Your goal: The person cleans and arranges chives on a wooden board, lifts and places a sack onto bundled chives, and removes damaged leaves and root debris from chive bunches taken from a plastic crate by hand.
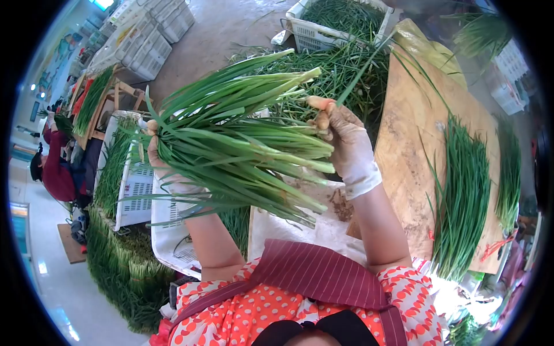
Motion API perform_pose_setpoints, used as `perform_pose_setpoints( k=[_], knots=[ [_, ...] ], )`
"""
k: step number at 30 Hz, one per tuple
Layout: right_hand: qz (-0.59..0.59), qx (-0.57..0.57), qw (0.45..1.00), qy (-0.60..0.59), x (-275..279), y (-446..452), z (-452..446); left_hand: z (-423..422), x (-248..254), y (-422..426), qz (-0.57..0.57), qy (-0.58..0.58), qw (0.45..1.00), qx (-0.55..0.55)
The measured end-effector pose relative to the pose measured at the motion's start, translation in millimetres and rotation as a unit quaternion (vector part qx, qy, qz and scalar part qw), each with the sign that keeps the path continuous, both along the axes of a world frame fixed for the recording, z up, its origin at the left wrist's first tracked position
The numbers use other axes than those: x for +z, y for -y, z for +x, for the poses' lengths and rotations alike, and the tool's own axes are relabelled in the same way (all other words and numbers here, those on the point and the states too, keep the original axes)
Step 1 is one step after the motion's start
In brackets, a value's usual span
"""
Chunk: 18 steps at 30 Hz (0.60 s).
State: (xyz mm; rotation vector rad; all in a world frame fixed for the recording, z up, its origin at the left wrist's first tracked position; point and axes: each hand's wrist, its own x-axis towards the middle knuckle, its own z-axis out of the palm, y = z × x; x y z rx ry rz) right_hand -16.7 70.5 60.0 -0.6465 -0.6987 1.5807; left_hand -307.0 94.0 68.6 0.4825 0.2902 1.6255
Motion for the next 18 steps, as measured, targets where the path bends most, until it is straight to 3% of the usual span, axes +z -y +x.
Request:
perform_pose_setpoints(
  k=[2, 4, 6, 7, 8, 10, 13, 16, 18],
  knots=[
    [-0.027, -0.095, 0.993, -0.067, -5, 0, 0, 15, 1, 0, 0.034, -0.009, 0.999, 0.028],
    [-0.029, -0.103, 0.99, -0.093, -6, -1, 4, 10, -6, -3, -0.029, -0.01, 1.0, -0.001],
    [0.01, -0.205, 0.979, -0.019, -5, -3, 11, 11, -7, -4, 0.028, -0.024, 0.999, -0.03],
    [-0.027, -0.254, 0.967, -0.008, 3, -1, 21, 13, -6, -3, 0.023, -0.019, 1.0, 0.008],
    [0.014, -0.282, 0.959, -0.032, -6, -5, 42, 13, -6, -1, 0.017, -0.015, 0.999, 0.045],
    [0.027, -0.289, 0.952, 0.098, -22, -15, 70, -4, -10, -3, -0.017, 0.01, 0.999, 0.033],
    [-0.071, -0.028, 0.968, 0.241, -40, -29, 50, -2, -5, -1, 0.043, -0.009, 0.999, 0.004],
    [-0.113, 0.03, 0.989, 0.094, -26, -38, 10, 10, -7, -2, 0.013, -0.022, 0.999, 0.039],
    [-0.132, 0.042, 0.99, 0.006, -40, -54, -7, 4, -7, -6, 0.042, -0.004, 0.999, -0.008]
  ],
)
